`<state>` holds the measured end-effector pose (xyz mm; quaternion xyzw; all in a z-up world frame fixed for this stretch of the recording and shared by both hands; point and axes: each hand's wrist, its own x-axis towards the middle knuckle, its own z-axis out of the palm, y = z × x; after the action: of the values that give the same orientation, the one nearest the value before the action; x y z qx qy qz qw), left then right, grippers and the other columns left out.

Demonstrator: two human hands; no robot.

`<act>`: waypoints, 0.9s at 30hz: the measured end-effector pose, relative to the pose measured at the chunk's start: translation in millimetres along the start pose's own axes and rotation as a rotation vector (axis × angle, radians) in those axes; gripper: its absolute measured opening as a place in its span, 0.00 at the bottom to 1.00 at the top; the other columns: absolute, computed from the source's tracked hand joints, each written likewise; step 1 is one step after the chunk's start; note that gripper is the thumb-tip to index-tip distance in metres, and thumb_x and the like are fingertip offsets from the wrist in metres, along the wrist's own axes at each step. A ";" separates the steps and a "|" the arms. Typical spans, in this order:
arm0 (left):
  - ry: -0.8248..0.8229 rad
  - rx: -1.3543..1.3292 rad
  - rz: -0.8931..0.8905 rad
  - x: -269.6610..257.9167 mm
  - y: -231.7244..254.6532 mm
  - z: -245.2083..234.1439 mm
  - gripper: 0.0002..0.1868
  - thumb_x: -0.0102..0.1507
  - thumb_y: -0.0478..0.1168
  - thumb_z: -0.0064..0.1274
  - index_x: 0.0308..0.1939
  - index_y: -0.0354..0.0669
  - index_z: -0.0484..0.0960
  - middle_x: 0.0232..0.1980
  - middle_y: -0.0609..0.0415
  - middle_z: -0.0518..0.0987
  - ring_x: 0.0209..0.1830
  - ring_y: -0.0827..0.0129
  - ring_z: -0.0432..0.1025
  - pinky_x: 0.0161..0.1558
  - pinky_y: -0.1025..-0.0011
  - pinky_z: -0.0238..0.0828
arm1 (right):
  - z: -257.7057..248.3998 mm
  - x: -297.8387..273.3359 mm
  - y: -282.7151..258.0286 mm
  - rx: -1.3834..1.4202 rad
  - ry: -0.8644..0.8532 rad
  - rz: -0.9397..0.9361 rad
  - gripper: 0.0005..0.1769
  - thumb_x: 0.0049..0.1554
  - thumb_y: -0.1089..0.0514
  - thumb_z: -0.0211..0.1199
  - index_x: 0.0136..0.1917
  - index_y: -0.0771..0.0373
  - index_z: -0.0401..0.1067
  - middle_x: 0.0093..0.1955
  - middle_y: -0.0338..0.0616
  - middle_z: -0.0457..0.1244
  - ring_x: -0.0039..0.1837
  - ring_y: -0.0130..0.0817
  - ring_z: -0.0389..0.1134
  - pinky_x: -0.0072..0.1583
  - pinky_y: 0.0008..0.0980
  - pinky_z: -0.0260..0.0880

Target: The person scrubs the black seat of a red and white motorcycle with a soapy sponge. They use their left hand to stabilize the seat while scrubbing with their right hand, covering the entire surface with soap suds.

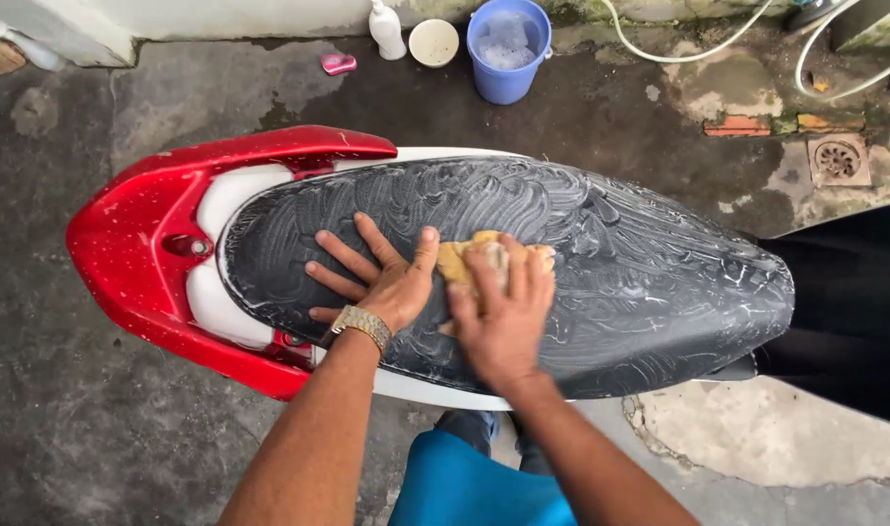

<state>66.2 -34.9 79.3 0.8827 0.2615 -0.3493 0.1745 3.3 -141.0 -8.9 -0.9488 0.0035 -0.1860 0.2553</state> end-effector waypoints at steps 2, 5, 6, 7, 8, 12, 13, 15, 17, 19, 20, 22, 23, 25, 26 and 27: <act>-0.008 -0.014 -0.002 -2.3 0.0 -1.8 0.46 0.53 0.75 0.09 0.65 0.60 0.15 0.65 0.47 0.07 0.63 0.36 0.09 0.54 0.29 0.10 | -6.9 -7.7 -5.9 0.044 -0.109 -0.161 0.20 0.51 0.41 0.54 0.57 0.42 0.66 0.65 0.46 0.53 0.65 0.58 0.50 0.63 0.56 0.46; 0.003 -0.038 -0.008 -0.7 2.1 0.6 0.45 0.54 0.75 0.09 0.65 0.60 0.15 0.64 0.49 0.06 0.63 0.37 0.07 0.54 0.29 0.09 | -8.0 1.6 20.4 0.090 -0.225 -0.423 0.23 0.51 0.35 0.49 0.58 0.37 0.65 0.65 0.44 0.54 0.67 0.58 0.49 0.64 0.59 0.44; 0.022 -0.040 -0.023 0.4 1.3 2.6 0.45 0.54 0.75 0.09 0.65 0.61 0.15 0.64 0.49 0.06 0.63 0.38 0.07 0.54 0.29 0.08 | -6.7 7.1 34.1 0.104 -0.241 -0.517 0.24 0.51 0.32 0.47 0.58 0.36 0.64 0.64 0.44 0.55 0.66 0.58 0.51 0.64 0.61 0.45; 0.023 -0.034 -0.034 0.7 0.7 1.4 0.45 0.54 0.75 0.09 0.65 0.61 0.15 0.64 0.49 0.06 0.63 0.38 0.07 0.54 0.29 0.08 | -3.4 3.8 25.4 0.116 -0.245 -0.515 0.24 0.51 0.32 0.47 0.58 0.36 0.64 0.64 0.44 0.55 0.66 0.58 0.51 0.64 0.61 0.45; 0.024 -0.016 -0.036 1.1 0.3 0.3 0.46 0.54 0.75 0.09 0.65 0.60 0.15 0.64 0.48 0.06 0.63 0.37 0.07 0.54 0.29 0.09 | -0.4 0.6 16.7 0.019 -0.115 -0.279 0.23 0.52 0.37 0.48 0.59 0.40 0.64 0.65 0.46 0.53 0.66 0.58 0.50 0.63 0.59 0.46; 0.044 -0.004 -0.043 -3.0 5.4 2.3 0.46 0.54 0.75 0.13 0.65 0.60 0.15 0.64 0.48 0.06 0.62 0.38 0.07 0.55 0.29 0.10 | -18.7 -28.9 8.7 0.103 -0.164 -0.451 0.21 0.49 0.40 0.53 0.57 0.40 0.66 0.65 0.49 0.54 0.68 0.60 0.48 0.64 0.59 0.42; 0.042 -0.006 -0.045 -5.5 8.2 2.1 0.46 0.54 0.75 0.13 0.65 0.60 0.15 0.64 0.48 0.06 0.62 0.38 0.07 0.55 0.29 0.10 | -20.8 -33.1 22.1 0.103 -0.166 -0.453 0.21 0.49 0.40 0.53 0.57 0.40 0.66 0.65 0.49 0.54 0.68 0.60 0.48 0.64 0.59 0.42; 0.014 0.030 -0.062 -8.8 11.2 -2.3 0.48 0.53 0.76 0.15 0.64 0.60 0.13 0.63 0.47 0.05 0.61 0.36 0.06 0.54 0.29 0.10 | -21.6 -39.9 44.8 0.278 -0.138 -0.545 0.20 0.52 0.36 0.48 0.55 0.37 0.67 0.65 0.44 0.55 0.66 0.52 0.53 0.64 0.55 0.45; -0.028 0.031 -0.106 -17.7 18.8 -12.0 0.52 0.49 0.76 0.17 0.65 0.60 0.13 0.63 0.48 0.04 0.63 0.40 0.05 0.56 0.33 0.11 | -30.6 -55.3 24.8 0.178 -0.125 -0.460 0.22 0.53 0.38 0.51 0.59 0.41 0.63 0.67 0.48 0.51 0.68 0.54 0.48 0.65 0.60 0.45; -0.078 0.035 -0.143 -21.8 23.7 -16.5 0.56 0.45 0.77 0.20 0.65 0.60 0.14 0.62 0.49 0.02 0.64 0.44 0.04 0.59 0.36 0.11 | -35.7 -58.0 12.8 0.071 -0.113 -0.367 0.25 0.53 0.41 0.53 0.62 0.45 0.59 0.69 0.52 0.47 0.71 0.57 0.44 0.65 0.65 0.44; -0.072 0.049 -0.152 -21.5 24.1 -16.5 0.55 0.45 0.77 0.20 0.66 0.60 0.14 0.62 0.49 0.02 0.64 0.44 0.04 0.59 0.36 0.11 | -36.0 -53.0 10.0 0.159 -0.105 -0.471 0.18 0.55 0.45 0.55 0.58 0.47 0.63 0.67 0.51 0.49 0.69 0.56 0.48 0.65 0.64 0.46; -0.081 0.063 -0.156 -24.5 25.5 -11.5 0.55 0.46 0.77 0.20 0.66 0.60 0.14 0.62 0.49 0.02 0.64 0.44 0.04 0.59 0.36 0.12 | -43.7 -47.1 13.8 0.237 -0.108 -0.570 0.11 0.57 0.50 0.56 0.53 0.49 0.67 0.66 0.50 0.52 0.67 0.56 0.51 0.64 0.62 0.48; -0.062 0.059 -0.161 -25.4 26.5 -11.8 0.56 0.46 0.76 0.22 0.66 0.60 0.14 0.62 0.49 0.02 0.64 0.45 0.04 0.60 0.37 0.11 | -46.7 -41.9 16.9 0.184 -0.148 -0.719 0.13 0.59 0.54 0.50 0.58 0.48 0.64 0.67 0.49 0.51 0.67 0.54 0.52 0.65 0.60 0.49; -0.045 0.061 -0.156 -28.0 27.7 -11.5 0.56 0.47 0.76 0.25 0.66 0.60 0.14 0.62 0.49 0.03 0.65 0.45 0.04 0.60 0.38 0.11 | -54.9 -42.9 33.1 0.122 -0.186 -0.859 0.17 0.61 0.58 0.44 0.62 0.47 0.61 0.68 0.47 0.50 0.67 0.51 0.53 0.66 0.58 0.50; -0.050 0.077 -0.159 -29.3 27.7 -11.2 0.58 0.47 0.76 0.28 0.65 0.59 0.13 0.61 0.49 0.02 0.64 0.45 0.04 0.60 0.37 0.12 | -59.8 -49.2 45.7 0.138 -0.210 -0.844 0.16 0.61 0.57 0.45 0.62 0.47 0.61 0.68 0.48 0.49 0.67 0.53 0.52 0.65 0.58 0.50; -0.044 0.084 -0.163 -28.0 28.5 -13.9 0.60 0.46 0.76 0.32 0.65 0.59 0.12 0.61 0.48 0.02 0.64 0.44 0.04 0.59 0.36 0.12 | -61.2 -50.6 58.7 0.156 -0.226 -0.841 0.15 0.61 0.56 0.45 0.61 0.47 0.60 0.68 0.49 0.49 0.68 0.55 0.51 0.65 0.57 0.49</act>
<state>72.8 -60.5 112.4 0.8573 0.3135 -0.3922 0.1140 -60.4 -216.5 -6.2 -0.8601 -0.4248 -0.1684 0.2269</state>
